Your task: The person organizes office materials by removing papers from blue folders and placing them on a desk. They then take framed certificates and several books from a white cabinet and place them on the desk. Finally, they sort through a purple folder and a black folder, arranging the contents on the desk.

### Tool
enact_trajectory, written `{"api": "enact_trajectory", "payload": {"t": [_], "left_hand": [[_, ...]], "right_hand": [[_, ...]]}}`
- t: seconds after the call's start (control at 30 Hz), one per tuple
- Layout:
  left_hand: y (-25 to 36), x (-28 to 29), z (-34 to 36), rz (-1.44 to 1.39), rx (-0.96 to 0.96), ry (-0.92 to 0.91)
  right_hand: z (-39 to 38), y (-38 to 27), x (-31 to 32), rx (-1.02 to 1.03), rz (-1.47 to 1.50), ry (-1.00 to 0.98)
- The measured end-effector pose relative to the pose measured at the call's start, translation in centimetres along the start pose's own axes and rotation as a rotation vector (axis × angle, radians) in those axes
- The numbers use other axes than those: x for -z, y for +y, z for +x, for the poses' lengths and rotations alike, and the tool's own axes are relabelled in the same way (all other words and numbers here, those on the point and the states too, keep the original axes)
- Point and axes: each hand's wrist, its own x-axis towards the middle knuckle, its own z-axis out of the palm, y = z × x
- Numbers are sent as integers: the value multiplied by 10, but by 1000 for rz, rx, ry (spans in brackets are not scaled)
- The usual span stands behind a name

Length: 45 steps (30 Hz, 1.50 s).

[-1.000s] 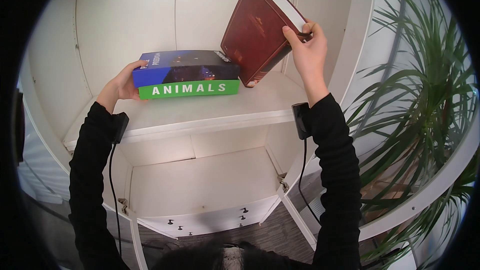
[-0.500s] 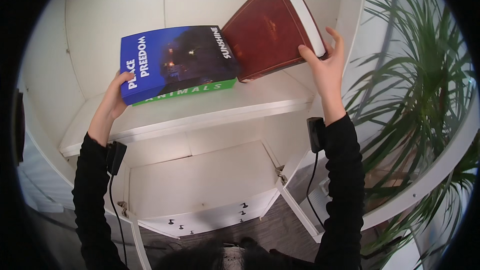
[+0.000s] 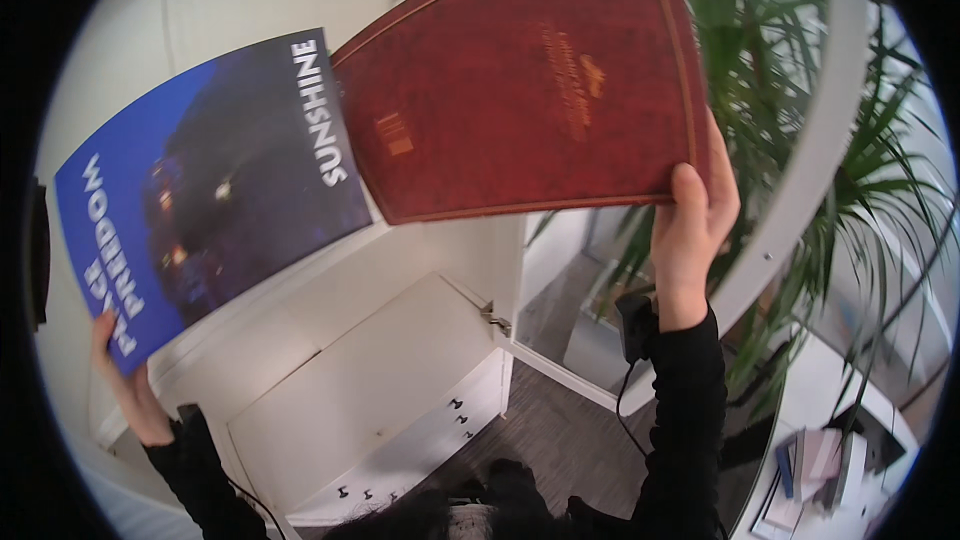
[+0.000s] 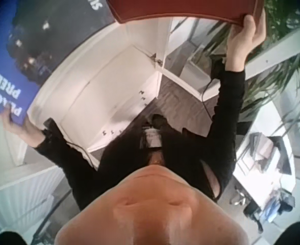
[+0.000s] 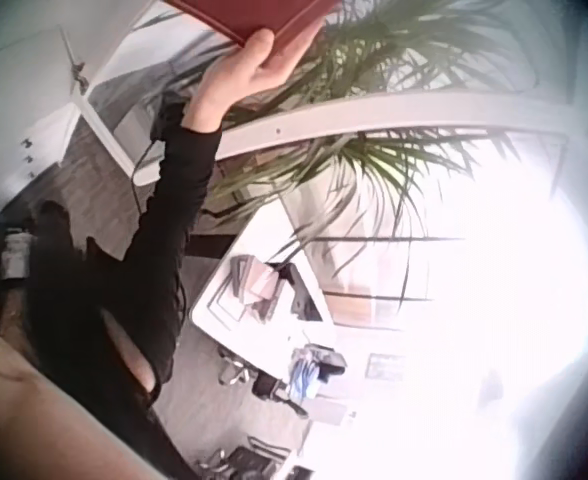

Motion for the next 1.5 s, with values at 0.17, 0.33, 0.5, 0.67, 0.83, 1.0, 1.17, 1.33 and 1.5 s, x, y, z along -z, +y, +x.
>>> {"api": "enact_trajectory", "payload": {"t": [0.17, 0.33, 0.5, 0.67, 0.83, 1.0, 1.17, 1.33, 1.5], "left_hand": [[-35, -35, -29, -44, -94, 76], [-66, -73, -38, -209, 108, -190], [-86, -128, -53, -330, 230, -548], [-103, -151, -68, -281, 301, -656], [-89, -211, -127, -235, 304, -737], [-72, -259, -212, -164, 342, -881], [-94, -310, -275, -126, 443, -1197], [-104, -374, -374, -224, 557, -1444], [-159, -419, -469, -360, 793, -1476]], "right_hand": [[-34, -49, 85, -78, -109, 259], [-82, -108, 148, -93, -265, 411], [-121, -161, 183, -105, -398, 575], [-164, -215, 199, -88, -557, 616], [-204, -284, 228, -123, -724, 667], [-227, -346, 249, -207, -870, 664], [-260, -414, 292, -295, -1020, 724], [-294, -492, 332, -363, -1093, 845], [-340, -536, 363, -397, -1107, 1098]]}}
